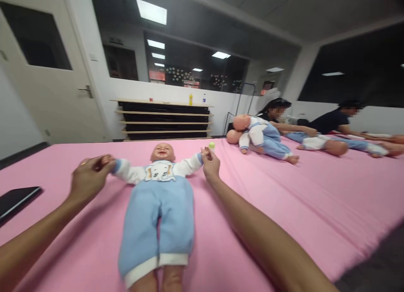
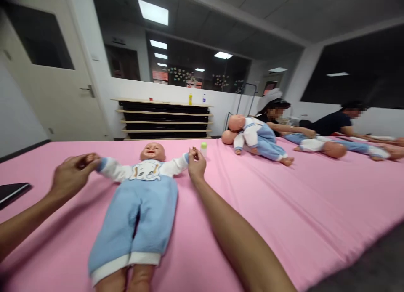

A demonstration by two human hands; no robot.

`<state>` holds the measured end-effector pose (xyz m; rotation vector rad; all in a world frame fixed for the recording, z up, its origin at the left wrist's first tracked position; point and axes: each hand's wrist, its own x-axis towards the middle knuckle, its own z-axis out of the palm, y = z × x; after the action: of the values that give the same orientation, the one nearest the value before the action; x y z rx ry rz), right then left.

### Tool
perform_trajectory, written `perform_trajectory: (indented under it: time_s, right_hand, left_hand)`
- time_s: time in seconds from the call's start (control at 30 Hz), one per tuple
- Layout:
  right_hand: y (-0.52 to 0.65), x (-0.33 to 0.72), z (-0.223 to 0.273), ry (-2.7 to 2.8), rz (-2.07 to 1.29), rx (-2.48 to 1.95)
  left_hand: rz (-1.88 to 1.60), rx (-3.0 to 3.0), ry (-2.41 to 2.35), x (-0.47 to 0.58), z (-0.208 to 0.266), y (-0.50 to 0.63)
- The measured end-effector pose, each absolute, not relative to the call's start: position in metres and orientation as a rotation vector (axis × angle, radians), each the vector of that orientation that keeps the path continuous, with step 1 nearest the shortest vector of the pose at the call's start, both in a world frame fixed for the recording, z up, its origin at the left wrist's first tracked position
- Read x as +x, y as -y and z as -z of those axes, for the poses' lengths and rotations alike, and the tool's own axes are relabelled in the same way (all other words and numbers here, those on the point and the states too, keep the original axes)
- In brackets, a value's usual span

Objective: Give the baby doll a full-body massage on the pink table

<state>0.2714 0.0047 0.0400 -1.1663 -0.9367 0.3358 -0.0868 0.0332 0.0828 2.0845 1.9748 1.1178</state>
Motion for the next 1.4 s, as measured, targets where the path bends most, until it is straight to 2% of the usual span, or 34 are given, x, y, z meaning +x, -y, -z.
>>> perform_trajectory:
  time_s: [0.07, 0.13, 0.27, 0.37, 0.5, 0.77, 0.97, 1.13, 1.4]
  right_hand:
    - [-0.018, 0.263, -0.05, 1.101, -0.242, -1.147]
    - [-0.037, 0.254, -0.061, 1.219, -0.173, -1.22]
    - [-0.088, 0.237, -0.067, 1.401, -0.083, -1.665]
    - [-0.123, 0.231, -0.053, 1.497, -0.173, -2.053]
    - [-0.152, 0.23, -0.032, 1.57, -0.289, -2.202]
    - [-0.14, 0.231, -0.03, 1.534, -0.213, -2.243]
    - [-0.077, 0.25, -0.065, 1.477, 0.029, -2.082]
    - [-0.007, 0.273, -0.086, 1.509, 0.066, -2.142]
    - [0.086, 0.276, -0.032, 1.82, -0.109, -2.113]
  left_hand:
    - [-1.275, 2.266, -1.829, -0.09, -0.089, -0.048]
    - [-1.215, 2.385, -1.757, -0.076, -0.097, -0.074]
    - [-0.737, 2.392, -1.985, -0.036, -0.096, -0.136]
    - [-0.326, 2.346, -2.121, -0.018, -0.075, -0.174]
    - [-0.099, 2.292, -2.128, -0.011, -0.043, -0.204]
    - [-0.329, 2.302, -2.111, -0.002, -0.031, -0.192]
    - [-0.568, 2.292, -2.173, -0.042, -0.074, -0.135]
    - [-0.566, 2.341, -2.116, -0.09, -0.102, -0.06]
    - [-0.295, 2.406, -1.927, -0.113, -0.072, 0.044]
